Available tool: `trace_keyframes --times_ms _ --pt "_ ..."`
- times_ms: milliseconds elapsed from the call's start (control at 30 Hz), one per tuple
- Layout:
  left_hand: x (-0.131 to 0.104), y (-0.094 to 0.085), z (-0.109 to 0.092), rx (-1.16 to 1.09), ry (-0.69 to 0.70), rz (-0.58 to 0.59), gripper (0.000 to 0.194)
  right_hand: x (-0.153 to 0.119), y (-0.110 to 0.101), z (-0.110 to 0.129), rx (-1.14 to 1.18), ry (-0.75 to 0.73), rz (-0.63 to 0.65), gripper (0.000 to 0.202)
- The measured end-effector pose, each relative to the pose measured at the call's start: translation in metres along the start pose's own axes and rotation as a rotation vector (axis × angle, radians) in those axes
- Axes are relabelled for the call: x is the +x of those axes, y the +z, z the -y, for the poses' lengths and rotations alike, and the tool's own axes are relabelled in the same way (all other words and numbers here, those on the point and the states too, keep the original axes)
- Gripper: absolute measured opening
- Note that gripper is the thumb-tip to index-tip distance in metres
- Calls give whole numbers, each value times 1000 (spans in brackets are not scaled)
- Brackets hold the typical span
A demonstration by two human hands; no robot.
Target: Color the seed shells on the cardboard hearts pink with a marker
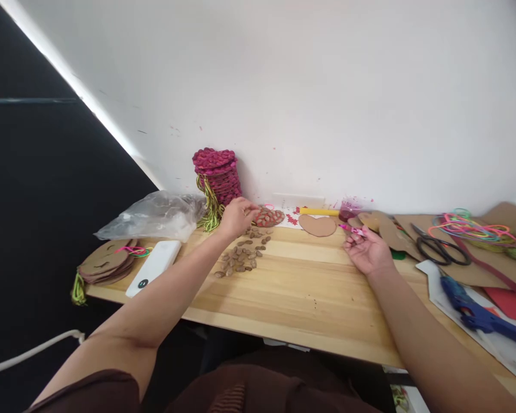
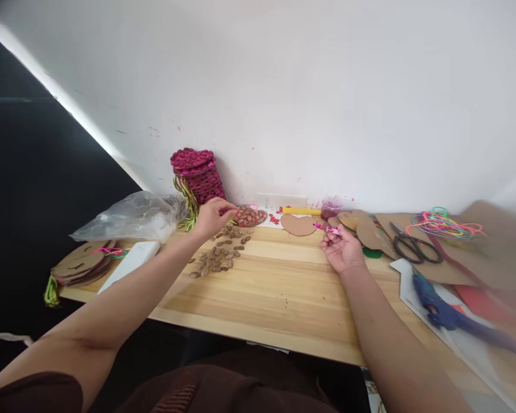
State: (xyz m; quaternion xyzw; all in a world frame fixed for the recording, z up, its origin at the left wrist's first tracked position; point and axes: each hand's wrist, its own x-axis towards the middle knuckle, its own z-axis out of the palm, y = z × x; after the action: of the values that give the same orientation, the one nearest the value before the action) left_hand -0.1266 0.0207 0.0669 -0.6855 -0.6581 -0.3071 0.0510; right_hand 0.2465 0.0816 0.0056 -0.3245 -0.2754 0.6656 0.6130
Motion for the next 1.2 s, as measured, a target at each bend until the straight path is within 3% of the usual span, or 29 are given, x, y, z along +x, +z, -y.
trace_keyframes --times_ms 133,400,633,900,1100,1200 --pt "10 23 12 111 -55 152 13 -3 5 2 2 66 -53 16" --pt "36 37 21 305 -150 367 20 -7 11 3 23 105 -68 21" --pt "44 33 24 322 -221 396 23 -5 10 2 22 110 -59 24" --pt "42 28 20 264 -234 462 53 -6 10 2 26 113 -70 19" --pt "41 30 22 306 -238 494 24 -6 12 2 28 108 -75 21" --pt "43 30 22 319 -225 513 22 -6 12 2 24 107 -63 21"
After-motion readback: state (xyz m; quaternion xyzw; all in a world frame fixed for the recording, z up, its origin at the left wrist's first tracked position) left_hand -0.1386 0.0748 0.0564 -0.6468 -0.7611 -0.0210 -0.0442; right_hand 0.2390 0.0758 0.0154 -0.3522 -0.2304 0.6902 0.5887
